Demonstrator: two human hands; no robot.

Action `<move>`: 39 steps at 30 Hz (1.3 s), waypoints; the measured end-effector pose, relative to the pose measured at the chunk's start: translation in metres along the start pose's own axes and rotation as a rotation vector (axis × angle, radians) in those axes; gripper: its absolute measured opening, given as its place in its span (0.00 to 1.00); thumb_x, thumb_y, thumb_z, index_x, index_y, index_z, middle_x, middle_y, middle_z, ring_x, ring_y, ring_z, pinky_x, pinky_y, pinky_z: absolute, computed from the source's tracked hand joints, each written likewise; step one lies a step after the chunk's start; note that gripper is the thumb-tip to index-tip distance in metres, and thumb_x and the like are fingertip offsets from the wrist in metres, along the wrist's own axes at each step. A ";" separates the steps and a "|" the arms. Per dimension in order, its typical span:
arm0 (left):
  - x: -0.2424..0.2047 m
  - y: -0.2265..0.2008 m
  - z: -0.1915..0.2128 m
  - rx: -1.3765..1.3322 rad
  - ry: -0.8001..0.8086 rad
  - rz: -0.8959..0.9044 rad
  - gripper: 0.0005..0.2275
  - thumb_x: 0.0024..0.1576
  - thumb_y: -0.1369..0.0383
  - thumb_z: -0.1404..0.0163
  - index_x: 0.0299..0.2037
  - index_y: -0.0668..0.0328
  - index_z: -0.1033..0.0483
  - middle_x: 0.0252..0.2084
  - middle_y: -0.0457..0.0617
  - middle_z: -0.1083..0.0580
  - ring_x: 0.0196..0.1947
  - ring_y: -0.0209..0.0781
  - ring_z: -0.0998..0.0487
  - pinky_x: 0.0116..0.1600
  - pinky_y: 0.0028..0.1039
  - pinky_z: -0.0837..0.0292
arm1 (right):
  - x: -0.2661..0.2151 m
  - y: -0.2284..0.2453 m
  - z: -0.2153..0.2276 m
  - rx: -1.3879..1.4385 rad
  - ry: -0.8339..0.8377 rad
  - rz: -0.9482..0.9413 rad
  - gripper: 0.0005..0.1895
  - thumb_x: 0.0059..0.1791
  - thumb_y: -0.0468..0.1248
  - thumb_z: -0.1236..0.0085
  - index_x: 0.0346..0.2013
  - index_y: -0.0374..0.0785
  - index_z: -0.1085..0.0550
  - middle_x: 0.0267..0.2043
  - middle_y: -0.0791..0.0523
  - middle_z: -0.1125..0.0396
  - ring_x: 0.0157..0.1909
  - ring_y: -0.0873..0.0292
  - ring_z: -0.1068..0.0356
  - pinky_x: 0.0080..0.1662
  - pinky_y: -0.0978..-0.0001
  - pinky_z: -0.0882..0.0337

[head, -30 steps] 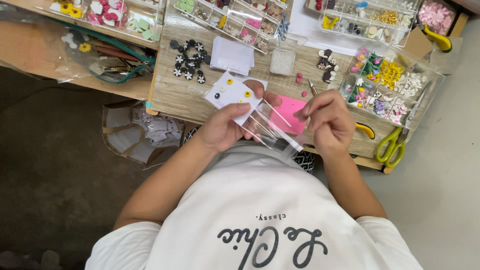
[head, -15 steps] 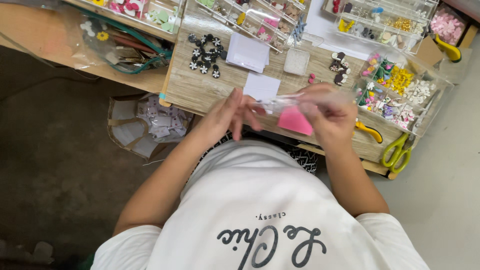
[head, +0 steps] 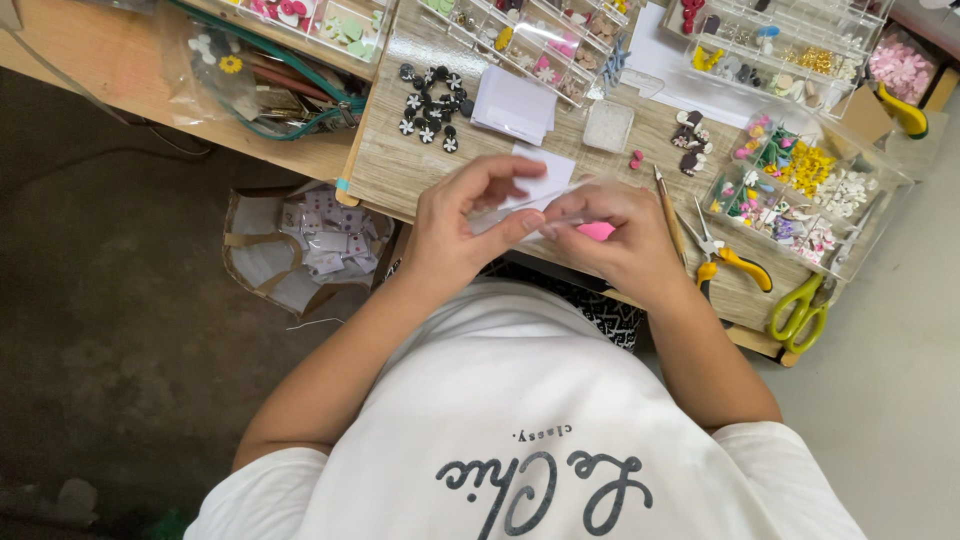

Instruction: The person picks up yellow flower components and attaches them to earring studs on a white card, places the card into a clear plastic bag, and then writes on a pink square paper using a wooden tool.

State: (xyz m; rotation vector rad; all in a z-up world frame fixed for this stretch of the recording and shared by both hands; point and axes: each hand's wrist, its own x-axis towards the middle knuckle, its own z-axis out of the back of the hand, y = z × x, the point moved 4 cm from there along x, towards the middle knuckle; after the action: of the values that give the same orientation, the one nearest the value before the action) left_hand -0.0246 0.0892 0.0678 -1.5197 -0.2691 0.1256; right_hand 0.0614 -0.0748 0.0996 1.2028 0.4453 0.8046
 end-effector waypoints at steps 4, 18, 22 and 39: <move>-0.002 0.014 -0.002 -0.236 -0.047 0.189 0.08 0.61 0.65 0.43 0.48 0.53 0.20 0.41 0.47 0.17 0.39 0.30 0.15 0.45 0.17 0.20 | -0.003 -0.015 -0.007 0.083 0.004 -0.153 0.04 0.47 0.32 0.31 0.34 0.34 0.19 0.29 0.51 0.28 0.32 0.63 0.30 0.39 0.72 0.27; 0.009 0.031 -0.006 -0.490 -0.110 0.196 0.13 0.62 0.69 0.45 0.54 0.62 0.30 0.53 0.62 0.22 0.44 0.39 0.16 0.48 0.24 0.17 | 0.000 -0.033 -0.014 0.251 -0.130 -0.389 0.09 0.48 0.29 0.34 0.43 0.31 0.19 0.20 0.55 0.31 0.23 0.70 0.33 0.30 0.83 0.31; 0.008 0.033 -0.007 -0.502 -0.165 0.274 0.10 0.64 0.69 0.48 0.53 0.62 0.25 0.48 0.58 0.19 0.37 0.30 0.16 0.41 0.15 0.17 | -0.006 -0.047 -0.012 0.283 -0.133 -0.347 0.24 0.45 0.26 0.31 0.55 0.30 0.26 0.24 0.53 0.30 0.21 0.69 0.33 0.29 0.82 0.30; 0.014 0.017 -0.035 0.311 0.097 -0.095 0.09 0.62 0.72 0.45 0.51 0.52 0.19 0.40 0.50 0.17 0.39 0.48 0.15 0.41 0.33 0.18 | -0.009 0.002 0.009 -0.802 -0.309 0.376 0.05 0.50 0.27 0.36 0.39 0.34 0.18 0.36 0.51 0.26 0.35 0.48 0.25 0.39 0.59 0.23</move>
State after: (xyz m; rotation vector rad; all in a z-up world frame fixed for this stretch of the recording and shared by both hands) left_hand -0.0008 0.0593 0.0510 -1.1981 -0.2322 0.0164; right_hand 0.0609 -0.0869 0.1035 0.6306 -0.3572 0.9653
